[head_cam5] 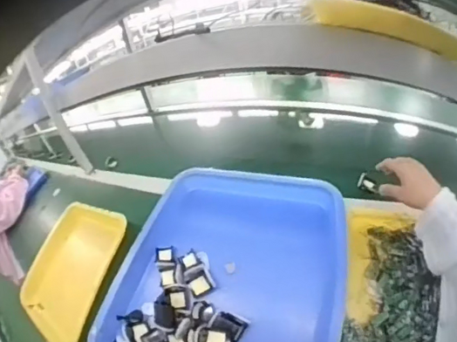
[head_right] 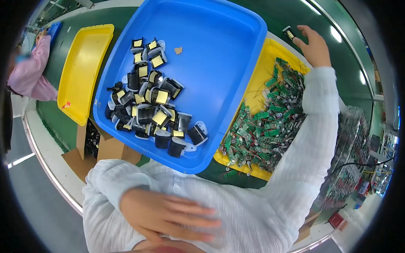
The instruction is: Assembling small electronic components and placing them into sorting trays on a factory floor.
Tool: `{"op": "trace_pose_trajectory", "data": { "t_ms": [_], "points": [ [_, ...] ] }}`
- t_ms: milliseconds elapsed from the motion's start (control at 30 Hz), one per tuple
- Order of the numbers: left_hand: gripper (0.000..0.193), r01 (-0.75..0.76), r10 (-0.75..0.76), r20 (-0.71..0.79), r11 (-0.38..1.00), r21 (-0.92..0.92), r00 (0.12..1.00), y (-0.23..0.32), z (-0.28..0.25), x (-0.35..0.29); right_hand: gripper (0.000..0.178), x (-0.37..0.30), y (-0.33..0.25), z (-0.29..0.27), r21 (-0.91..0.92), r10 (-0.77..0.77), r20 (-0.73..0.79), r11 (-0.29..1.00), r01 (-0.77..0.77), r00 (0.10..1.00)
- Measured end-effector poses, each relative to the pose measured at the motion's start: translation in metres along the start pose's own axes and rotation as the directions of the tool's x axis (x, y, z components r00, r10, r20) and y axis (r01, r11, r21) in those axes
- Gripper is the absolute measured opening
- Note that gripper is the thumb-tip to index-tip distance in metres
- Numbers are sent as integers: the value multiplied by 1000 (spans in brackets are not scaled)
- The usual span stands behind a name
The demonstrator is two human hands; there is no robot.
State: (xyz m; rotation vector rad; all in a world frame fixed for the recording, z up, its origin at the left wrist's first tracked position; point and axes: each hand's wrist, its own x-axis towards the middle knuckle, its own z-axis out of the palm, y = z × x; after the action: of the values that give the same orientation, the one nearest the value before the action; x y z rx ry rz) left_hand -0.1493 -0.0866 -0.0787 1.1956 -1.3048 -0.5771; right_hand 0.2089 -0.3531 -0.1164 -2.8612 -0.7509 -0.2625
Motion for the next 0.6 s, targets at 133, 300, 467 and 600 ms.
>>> {"op": "trace_pose_trajectory", "data": {
  "t_ms": [133, 300, 467, 600],
  "points": [
    [54, 271, -236, -326, 961, 64, 915, 33, -10, -57, 21, -92, -103, -104, 590, -261, 187, 800, 104, 947],
    [22, -174, 173, -17, 984, -38, 985, 72, 2, -81, 28, -186, -152, -153, 874, -970, -184, -236, 425, -160],
    [20, -162, 160, 71, 987, 12, 985, 101, 8, -67, 22, -221, -160, -182, 892, -965, -166, -234, 387, -201],
    [19, -205, 205, 34, 930, 305, 978, 140, 3, -71, 18, -252, -157, -191, 530, -773, -613, -557, 640, -165]
  ]
}}
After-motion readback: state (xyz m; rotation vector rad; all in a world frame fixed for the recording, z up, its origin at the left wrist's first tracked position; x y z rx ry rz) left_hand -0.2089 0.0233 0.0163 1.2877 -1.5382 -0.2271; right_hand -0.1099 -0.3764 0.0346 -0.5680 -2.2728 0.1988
